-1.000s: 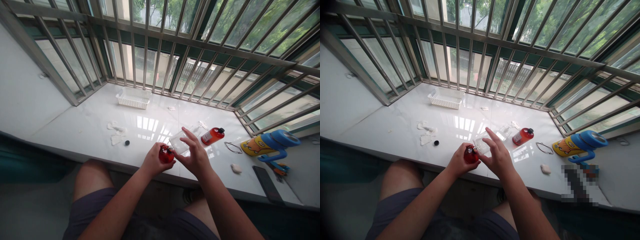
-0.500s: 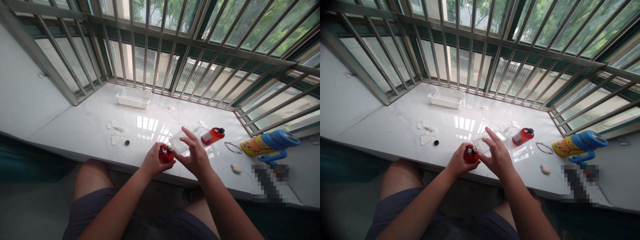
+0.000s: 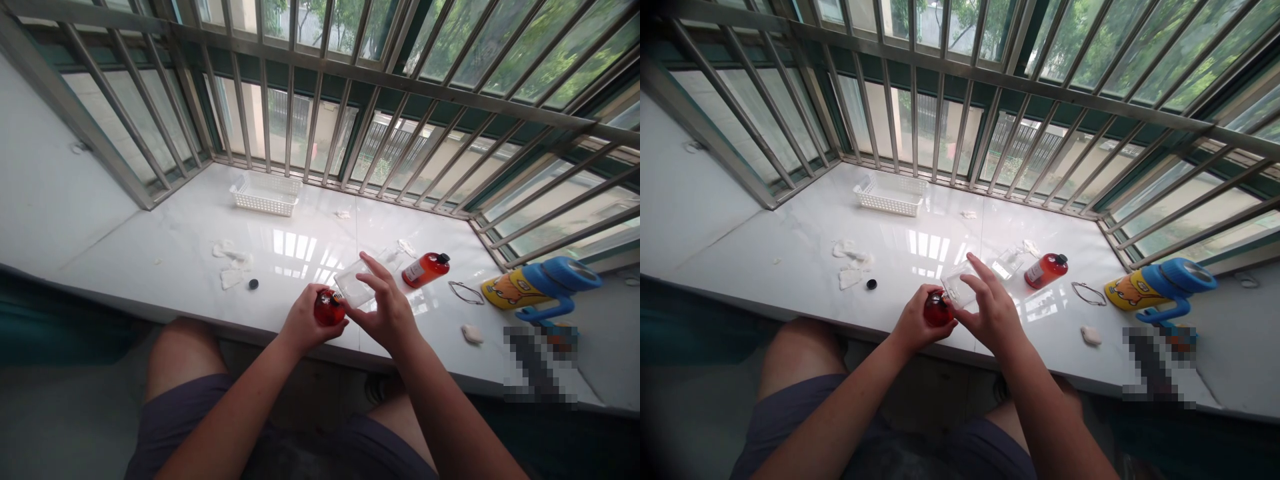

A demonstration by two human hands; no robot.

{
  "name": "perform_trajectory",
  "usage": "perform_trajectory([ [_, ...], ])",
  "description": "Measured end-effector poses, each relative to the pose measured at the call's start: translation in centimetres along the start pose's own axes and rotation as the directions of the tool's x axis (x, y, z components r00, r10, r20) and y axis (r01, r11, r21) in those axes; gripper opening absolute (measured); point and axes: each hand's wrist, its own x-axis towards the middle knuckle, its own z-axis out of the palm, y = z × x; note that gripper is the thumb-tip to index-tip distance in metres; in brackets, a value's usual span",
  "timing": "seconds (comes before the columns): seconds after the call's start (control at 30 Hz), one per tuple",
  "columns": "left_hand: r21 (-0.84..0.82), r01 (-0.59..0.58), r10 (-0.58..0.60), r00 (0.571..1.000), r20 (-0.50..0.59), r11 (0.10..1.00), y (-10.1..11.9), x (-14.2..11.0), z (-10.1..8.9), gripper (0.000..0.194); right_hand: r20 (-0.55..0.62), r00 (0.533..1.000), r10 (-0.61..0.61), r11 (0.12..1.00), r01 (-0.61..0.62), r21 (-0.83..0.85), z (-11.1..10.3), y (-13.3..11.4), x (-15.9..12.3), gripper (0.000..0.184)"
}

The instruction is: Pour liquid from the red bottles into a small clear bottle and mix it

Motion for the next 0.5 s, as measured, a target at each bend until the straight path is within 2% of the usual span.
perform_trajectory([
  [0.27,-0.007,-0.011,0.011,1.0,0.001,1.0,-0.1,-0.24,-0.18,0.07,-0.042,0.993,0.108,0.991,-0.104,0.088,0.97,-0.19,-0.75,0.062],
  [0.5,0.016,-0.003,0.003,1.0,-0.004,1.0,0.15,0.13,0.09,0.069,-0.043,0.994,0.1,0.993,-0.097,0.068,0.64,0.22,-0.68,0.063],
])
